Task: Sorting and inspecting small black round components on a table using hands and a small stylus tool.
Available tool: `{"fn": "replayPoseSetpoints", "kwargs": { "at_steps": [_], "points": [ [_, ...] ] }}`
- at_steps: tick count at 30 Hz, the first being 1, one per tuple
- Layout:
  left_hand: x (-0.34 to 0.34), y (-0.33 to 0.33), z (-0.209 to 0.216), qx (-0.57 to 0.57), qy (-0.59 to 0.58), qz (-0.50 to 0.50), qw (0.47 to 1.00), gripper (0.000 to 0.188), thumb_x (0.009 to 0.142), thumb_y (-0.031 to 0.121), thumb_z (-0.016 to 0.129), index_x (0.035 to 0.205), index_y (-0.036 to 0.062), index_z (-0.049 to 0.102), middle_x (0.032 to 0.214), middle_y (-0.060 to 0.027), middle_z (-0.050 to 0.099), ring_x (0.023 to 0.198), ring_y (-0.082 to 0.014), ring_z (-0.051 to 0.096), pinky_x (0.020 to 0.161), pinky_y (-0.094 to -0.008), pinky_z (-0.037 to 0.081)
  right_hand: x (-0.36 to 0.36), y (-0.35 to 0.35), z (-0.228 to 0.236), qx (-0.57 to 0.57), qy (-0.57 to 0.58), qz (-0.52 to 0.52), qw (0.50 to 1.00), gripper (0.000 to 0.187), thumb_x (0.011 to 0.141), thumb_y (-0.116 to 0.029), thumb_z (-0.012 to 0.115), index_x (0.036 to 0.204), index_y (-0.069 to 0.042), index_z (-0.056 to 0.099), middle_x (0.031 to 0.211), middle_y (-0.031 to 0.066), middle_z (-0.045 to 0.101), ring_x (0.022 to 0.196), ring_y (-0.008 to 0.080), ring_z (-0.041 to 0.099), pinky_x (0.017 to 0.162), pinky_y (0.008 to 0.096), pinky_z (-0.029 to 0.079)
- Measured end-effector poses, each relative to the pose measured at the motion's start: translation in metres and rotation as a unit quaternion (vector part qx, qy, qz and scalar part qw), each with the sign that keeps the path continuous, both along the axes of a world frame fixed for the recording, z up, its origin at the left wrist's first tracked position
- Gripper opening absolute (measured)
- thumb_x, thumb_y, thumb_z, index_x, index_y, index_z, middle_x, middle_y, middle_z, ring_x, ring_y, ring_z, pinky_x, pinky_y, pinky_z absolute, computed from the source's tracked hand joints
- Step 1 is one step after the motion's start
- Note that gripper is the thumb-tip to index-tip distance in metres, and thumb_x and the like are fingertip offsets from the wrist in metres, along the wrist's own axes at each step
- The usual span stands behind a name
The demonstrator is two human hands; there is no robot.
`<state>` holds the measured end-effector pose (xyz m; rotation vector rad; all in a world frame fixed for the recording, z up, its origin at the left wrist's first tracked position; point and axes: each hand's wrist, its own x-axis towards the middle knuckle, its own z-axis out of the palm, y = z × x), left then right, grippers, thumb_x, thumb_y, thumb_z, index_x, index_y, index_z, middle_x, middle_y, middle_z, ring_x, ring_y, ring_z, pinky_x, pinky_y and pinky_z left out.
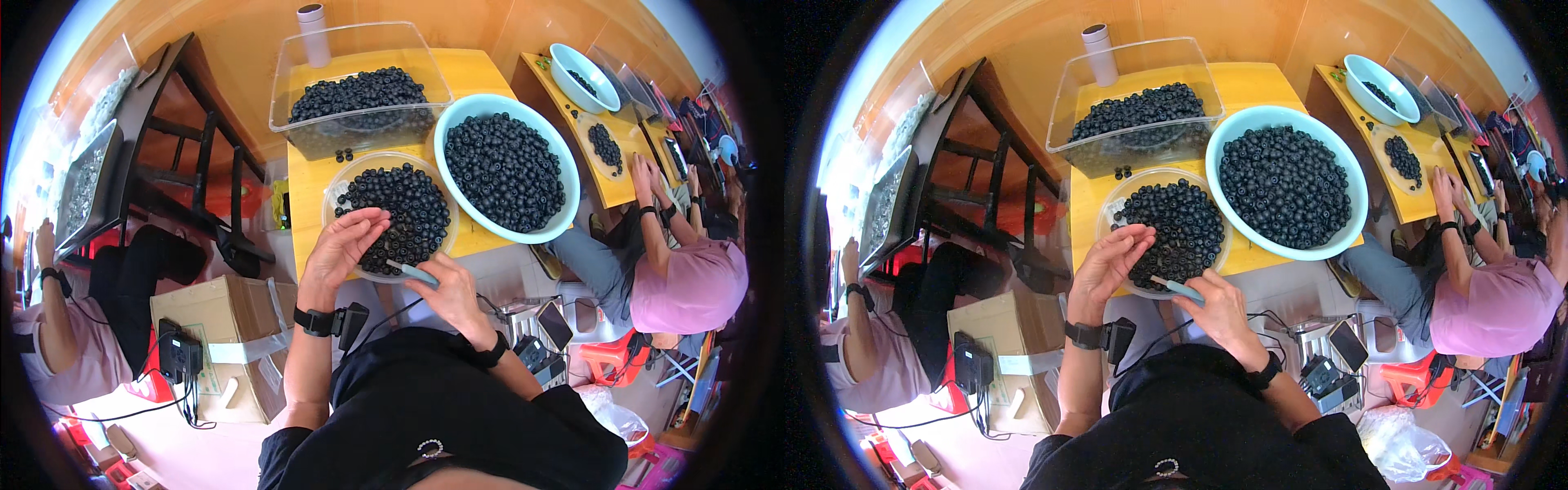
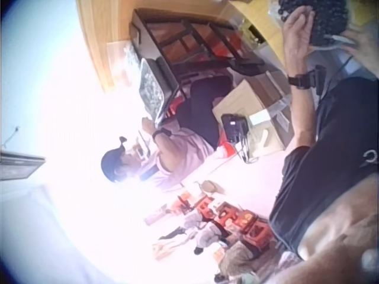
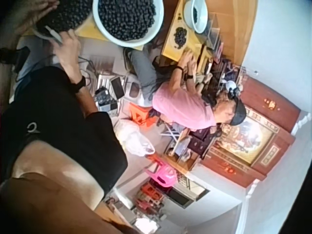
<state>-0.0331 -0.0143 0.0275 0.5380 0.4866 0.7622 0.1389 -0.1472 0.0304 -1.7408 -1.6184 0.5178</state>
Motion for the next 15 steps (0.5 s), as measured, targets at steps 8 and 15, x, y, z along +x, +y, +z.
{"fn": "replayPoseSetpoints", "kwargs": {
  "at_steps": [8,15],
  "points": [
    [0.008,-0.014,0.012,-0.101,-0.153,-0.053,0.982,0.041,0.084,0.001,0.052,0.122,-0.0119,0.046,0.124,-0.0236,0.049,0.120,-0.0296,0.047,0.107,-0.0357,0.036,0.015,0.001,0.016,0.024,0.088,-0.063,0.994,0.014,0.074,-0.008,0.070,0.087,-0.003,0.067,0.071,0.0102,0.057,0.063,0.0253,0.057,0.056,0.0346,0.043],
    [0.015,-0.019,-0.002,-0.025,-0.073,-0.032,0.997,0.039,0.084,-0.006,0.048,0.122,-0.0127,0.045,0.123,-0.0216,0.050,0.119,-0.0291,0.048,0.105,-0.0341,0.038,0.023,0.006,0.016,0.027,0.124,-0.074,0.989,0.011,0.078,-0.007,0.067,0.086,0.000,0.067,0.067,0.0105,0.056,0.059,0.0208,0.055,0.055,0.0313,0.041]
  ]
}}
